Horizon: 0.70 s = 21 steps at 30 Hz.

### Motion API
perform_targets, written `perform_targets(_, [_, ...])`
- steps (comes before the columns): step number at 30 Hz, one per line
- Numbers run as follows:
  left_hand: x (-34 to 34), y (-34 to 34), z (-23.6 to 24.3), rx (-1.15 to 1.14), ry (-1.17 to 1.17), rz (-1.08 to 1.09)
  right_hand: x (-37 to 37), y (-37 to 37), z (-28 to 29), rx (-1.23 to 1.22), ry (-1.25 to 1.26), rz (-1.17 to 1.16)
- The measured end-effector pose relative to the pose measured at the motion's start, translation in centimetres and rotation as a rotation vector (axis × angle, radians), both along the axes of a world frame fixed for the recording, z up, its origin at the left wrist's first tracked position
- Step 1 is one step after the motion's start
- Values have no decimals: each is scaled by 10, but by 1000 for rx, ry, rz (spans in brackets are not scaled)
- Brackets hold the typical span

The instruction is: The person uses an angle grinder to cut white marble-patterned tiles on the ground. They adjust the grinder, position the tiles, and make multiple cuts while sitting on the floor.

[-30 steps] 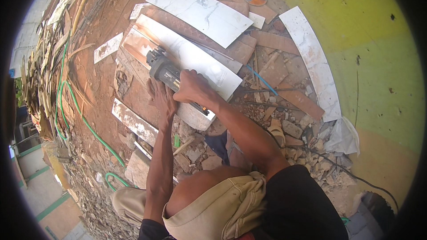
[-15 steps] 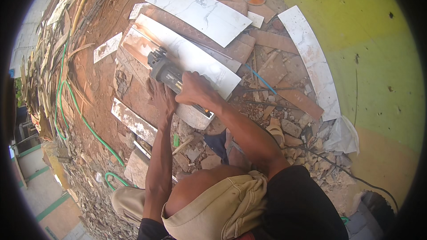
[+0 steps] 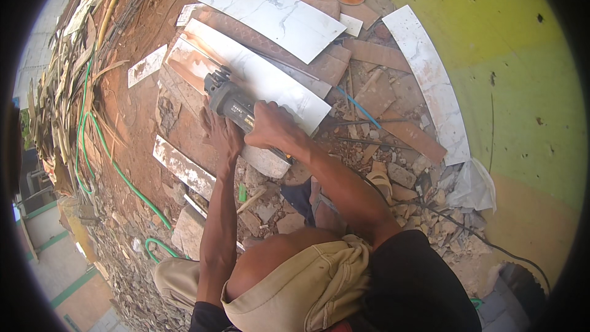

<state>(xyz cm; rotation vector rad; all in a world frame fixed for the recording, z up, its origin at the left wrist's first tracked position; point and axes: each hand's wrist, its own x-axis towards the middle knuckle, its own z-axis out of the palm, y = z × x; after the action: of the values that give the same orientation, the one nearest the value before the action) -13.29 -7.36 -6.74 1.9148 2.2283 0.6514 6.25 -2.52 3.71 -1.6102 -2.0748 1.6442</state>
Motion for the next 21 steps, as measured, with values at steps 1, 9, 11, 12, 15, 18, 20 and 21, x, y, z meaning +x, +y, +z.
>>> perform_targets(1, [0, 0, 1, 8, 4, -8, 1, 0, 1, -12, -1, 3])
perform_targets(9, [-2, 1, 2, 33, 27, -49, 5, -3, 2, 9, 8, 12])
perform_targets(11, [4, -1, 6, 16, 14, -5, 6, -4, 1, 15, -1, 7])
perform_targets(12, [3, 0, 4, 2, 11, -3, 6, -5, 0, 18, -5, 4])
perform_targets(15, [-1, 0, -2, -39, 7, 18, 8, -8, -1, 50, 4, -10])
perform_targets(18, [1, 1, -2, -68, -8, 49, 10, -7, 0, 16, 7, 12])
perform_targets(20, [4, 1, 2, -70, -23, 62, 10, -8, 0, 22, 7, 4])
perform_targets(21, [6, 0, 4, -66, -27, 72, 11, -9, 0, 25, 7, 1])
